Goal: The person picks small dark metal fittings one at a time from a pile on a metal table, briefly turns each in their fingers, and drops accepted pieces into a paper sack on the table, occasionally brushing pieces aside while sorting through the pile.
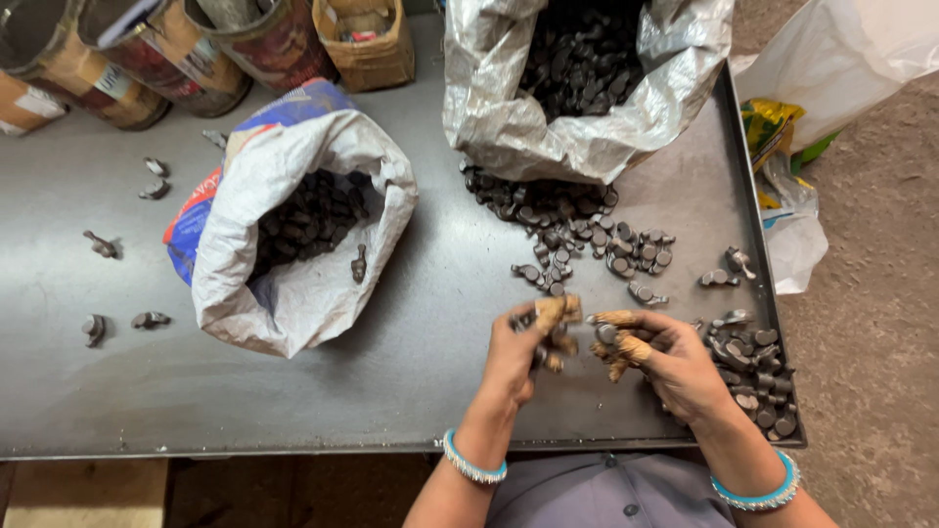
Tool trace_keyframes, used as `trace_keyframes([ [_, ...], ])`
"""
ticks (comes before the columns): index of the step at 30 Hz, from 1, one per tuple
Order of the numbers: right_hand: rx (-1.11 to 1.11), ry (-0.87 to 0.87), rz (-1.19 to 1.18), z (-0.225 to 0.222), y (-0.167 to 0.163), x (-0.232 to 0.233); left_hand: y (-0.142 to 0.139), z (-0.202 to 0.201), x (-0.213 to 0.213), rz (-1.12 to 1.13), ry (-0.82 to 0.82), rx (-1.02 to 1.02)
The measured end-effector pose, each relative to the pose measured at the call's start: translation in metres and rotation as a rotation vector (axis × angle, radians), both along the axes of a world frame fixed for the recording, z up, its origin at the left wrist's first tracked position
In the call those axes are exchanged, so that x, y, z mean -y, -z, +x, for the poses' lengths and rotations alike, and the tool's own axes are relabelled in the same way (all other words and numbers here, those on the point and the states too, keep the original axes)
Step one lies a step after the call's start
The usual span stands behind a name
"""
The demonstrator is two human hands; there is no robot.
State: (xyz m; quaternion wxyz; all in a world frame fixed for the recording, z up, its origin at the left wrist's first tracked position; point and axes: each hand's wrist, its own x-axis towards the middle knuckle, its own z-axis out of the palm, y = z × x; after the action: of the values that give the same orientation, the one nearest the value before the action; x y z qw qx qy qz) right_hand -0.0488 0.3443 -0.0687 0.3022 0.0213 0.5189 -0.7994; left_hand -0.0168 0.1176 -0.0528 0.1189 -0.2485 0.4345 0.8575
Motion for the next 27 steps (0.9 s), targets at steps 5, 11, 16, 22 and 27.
trace_keyframes([
  [5,-0.004,0.073,-0.046,-0.003,-0.020,-0.009,-0.045,-0.118,-0.004,-0.110,-0.169,-0.261],
  [11,-0.018,0.030,-0.033,0.010,-0.025,-0.007,-0.093,-0.241,-0.001,-0.351,-0.227,-0.643],
  [16,-0.035,0.046,0.025,0.010,-0.024,-0.004,-0.080,-0.156,-0.003,-0.979,-0.041,-0.760],
  [22,-0.215,-0.085,0.210,0.004,-0.020,0.006,-0.032,-0.008,-0.009,-0.957,0.377,-0.357],
  [27,-0.159,-0.320,0.269,0.015,-0.015,0.033,-0.006,0.034,0.011,-0.821,0.178,-0.256],
])
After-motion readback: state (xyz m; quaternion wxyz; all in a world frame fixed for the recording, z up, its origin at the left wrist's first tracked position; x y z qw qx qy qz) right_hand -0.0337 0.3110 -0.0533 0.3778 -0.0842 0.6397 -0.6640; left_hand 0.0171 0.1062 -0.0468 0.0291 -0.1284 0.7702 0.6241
